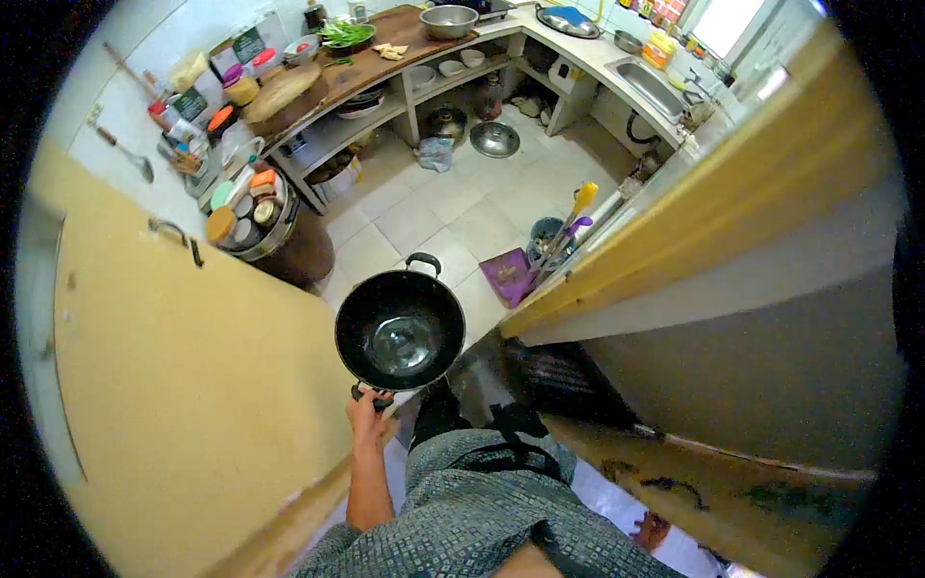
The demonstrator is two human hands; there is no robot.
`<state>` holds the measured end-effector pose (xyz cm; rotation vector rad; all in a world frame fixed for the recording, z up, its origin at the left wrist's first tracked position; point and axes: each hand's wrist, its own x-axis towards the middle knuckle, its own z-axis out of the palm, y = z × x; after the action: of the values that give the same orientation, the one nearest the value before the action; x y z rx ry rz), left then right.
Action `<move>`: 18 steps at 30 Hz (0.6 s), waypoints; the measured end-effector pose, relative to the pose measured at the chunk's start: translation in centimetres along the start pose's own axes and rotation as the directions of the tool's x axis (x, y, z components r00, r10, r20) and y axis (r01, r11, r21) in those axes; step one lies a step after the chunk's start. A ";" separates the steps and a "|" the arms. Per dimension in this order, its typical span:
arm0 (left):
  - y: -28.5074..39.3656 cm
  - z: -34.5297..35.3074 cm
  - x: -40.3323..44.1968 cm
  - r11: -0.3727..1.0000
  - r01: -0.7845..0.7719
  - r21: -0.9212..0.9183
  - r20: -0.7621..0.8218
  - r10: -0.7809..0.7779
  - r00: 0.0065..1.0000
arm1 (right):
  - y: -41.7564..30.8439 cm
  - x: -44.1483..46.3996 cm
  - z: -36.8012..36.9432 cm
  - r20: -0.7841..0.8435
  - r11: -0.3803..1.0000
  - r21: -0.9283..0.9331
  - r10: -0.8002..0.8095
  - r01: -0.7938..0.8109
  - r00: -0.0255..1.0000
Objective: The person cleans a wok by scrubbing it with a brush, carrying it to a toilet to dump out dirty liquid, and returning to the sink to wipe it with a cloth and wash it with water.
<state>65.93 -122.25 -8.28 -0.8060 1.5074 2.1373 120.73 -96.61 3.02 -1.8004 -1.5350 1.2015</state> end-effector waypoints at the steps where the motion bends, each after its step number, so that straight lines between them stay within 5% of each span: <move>1: 1.5 0.6 1.5 1.000 0.020 0.022 -0.014 -0.020 1.000 | -0.9 -0.6 1.2 0.013 0.999 -0.032 0.034 -0.034 0.999; 11: 11.7 9.0 13.4 0.996 -0.017 0.090 -0.023 0.019 1.000 | -8.2 -1.4 15.6 0.111 0.968 -0.180 0.199 -0.177 0.974; 15: 13.3 11.4 19.5 0.999 -0.038 -0.014 0.190 0.040 0.981 | -10.6 1.4 23.3 0.189 0.977 -0.161 0.169 -0.140 0.967; 17: 14.4 13.8 22.8 0.998 0.009 0.059 -0.015 -0.008 1.000 | -12.8 3.5 27.2 0.222 0.985 -0.136 0.138 -0.109 0.965; 18: 15.5 15.6 23.6 0.997 -0.004 0.072 0.011 0.003 1.000 | -14.3 4.7 29.1 0.238 0.988 -0.123 0.117 -0.090 0.964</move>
<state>35.07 -112.90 -8.91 -0.7663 1.5712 2.0739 88.45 -93.62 -1.30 -1.8812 -1.6905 1.4604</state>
